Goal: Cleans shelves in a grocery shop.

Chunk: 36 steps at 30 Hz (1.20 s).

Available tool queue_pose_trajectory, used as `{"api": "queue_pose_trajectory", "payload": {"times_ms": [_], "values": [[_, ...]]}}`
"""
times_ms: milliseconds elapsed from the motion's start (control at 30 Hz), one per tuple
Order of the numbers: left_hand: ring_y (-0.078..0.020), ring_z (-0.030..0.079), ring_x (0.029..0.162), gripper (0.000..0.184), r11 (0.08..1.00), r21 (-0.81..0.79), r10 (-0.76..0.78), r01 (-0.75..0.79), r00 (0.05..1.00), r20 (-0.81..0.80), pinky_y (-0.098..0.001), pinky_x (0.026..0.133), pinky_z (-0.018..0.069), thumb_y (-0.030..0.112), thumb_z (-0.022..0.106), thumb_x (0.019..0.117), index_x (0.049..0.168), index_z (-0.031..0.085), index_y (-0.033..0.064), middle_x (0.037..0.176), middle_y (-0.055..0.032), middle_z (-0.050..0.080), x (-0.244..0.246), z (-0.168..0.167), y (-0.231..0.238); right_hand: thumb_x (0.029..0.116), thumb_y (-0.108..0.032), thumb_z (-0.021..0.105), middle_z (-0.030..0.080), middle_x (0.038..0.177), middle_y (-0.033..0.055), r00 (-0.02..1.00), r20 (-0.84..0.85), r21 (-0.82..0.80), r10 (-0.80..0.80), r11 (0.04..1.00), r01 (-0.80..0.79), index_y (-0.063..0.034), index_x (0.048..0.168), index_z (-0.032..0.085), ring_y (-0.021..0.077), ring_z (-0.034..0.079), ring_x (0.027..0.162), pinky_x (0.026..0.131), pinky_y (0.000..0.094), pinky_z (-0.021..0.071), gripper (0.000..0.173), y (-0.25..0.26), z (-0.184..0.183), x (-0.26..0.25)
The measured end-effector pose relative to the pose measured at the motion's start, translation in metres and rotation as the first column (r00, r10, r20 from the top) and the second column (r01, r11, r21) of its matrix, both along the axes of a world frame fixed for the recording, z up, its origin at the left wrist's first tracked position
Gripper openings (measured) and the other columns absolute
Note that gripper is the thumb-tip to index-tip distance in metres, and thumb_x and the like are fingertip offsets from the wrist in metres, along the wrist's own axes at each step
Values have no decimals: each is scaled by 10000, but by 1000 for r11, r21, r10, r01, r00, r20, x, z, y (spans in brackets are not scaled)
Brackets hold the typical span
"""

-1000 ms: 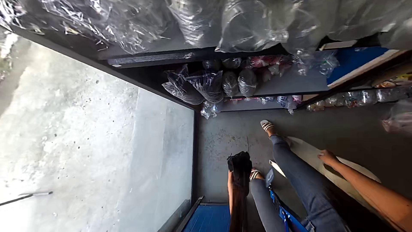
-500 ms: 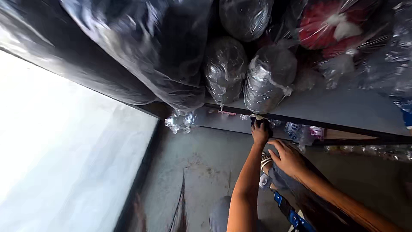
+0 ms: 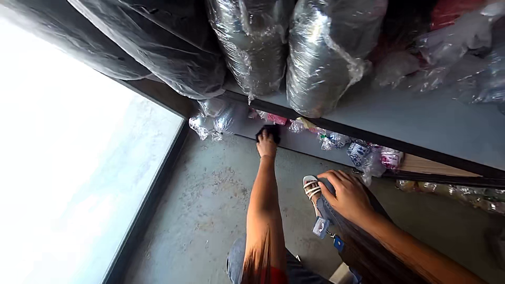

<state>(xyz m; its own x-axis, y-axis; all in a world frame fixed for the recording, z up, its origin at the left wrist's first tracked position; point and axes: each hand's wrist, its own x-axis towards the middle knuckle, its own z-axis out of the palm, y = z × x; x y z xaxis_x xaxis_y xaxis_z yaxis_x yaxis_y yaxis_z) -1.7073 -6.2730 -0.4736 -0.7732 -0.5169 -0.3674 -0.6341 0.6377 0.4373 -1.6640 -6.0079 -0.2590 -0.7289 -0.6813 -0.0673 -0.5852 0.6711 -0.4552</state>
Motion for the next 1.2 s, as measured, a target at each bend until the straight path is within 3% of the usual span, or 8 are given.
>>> {"api": "queue_pose_trajectory", "payload": {"times_ms": [133,233,367,467,533,767,933,1200], "values": [[-504,447,1381,457,949,123,217,-289,886,411,-677,1079,387,262,597,998,1316,610,-67,1456,-330,496,31,49,12,1028,-184,546,728,1133,141,966,257,-253,-16,964,84,-1,1178,699,243,698,1075,951,397,556,282,5,5,-10],[-406,569,1282,457,835,279,339,-474,843,418,-596,1046,443,326,528,1039,1248,639,-65,1332,-288,606,59,43,39,1039,-91,468,684,1206,181,811,585,-474,-30,798,372,103,1213,606,194,669,1129,1013,360,538,295,27,-2,-29],[-355,611,1157,413,536,560,664,-632,725,182,-516,992,482,260,486,1078,1274,607,-83,1245,-286,626,73,45,93,1077,-112,473,547,1416,256,470,804,-116,-365,679,725,75,1430,444,302,596,1254,1041,415,497,400,95,-58,-66],[-349,614,1093,409,348,743,780,-572,616,108,-511,954,497,234,455,1096,1324,555,-91,1227,-297,609,67,62,125,1098,-229,451,358,1565,251,-48,884,216,-464,317,924,-5,1556,265,324,506,1339,1045,394,477,543,140,-91,-86],[-278,625,970,370,274,852,820,-447,571,36,-459,865,526,221,432,1096,1291,557,-67,1123,-231,627,67,75,131,1080,-287,491,305,1591,255,-190,886,248,-423,88,965,-30,1580,203,346,472,1361,1059,403,467,631,158,-106,-96],[-190,645,1071,447,1,983,917,184,392,-74,-443,919,548,395,191,1119,1275,530,149,1140,-58,665,56,172,129,1019,-524,535,332,1598,210,-165,953,113,-253,-209,972,-107,1593,222,346,445,1411,1095,453,465,776,142,-113,-130],[-191,647,1034,454,-98,988,882,123,470,29,-435,893,552,378,215,1117,1280,532,97,1108,-76,662,44,208,178,1087,-538,334,285,1628,193,-99,906,2,-410,-230,973,-101,1603,205,337,374,1453,1128,506,396,688,130,-108,-124],[-220,631,1035,414,-227,967,844,-115,473,254,-431,907,533,320,327,1112,1304,541,22,1150,-143,636,46,155,209,1107,-433,344,471,1447,195,69,848,-119,-525,-62,991,-1,1513,332,238,560,1229,1003,334,486,593,142,-97,-119]]}}
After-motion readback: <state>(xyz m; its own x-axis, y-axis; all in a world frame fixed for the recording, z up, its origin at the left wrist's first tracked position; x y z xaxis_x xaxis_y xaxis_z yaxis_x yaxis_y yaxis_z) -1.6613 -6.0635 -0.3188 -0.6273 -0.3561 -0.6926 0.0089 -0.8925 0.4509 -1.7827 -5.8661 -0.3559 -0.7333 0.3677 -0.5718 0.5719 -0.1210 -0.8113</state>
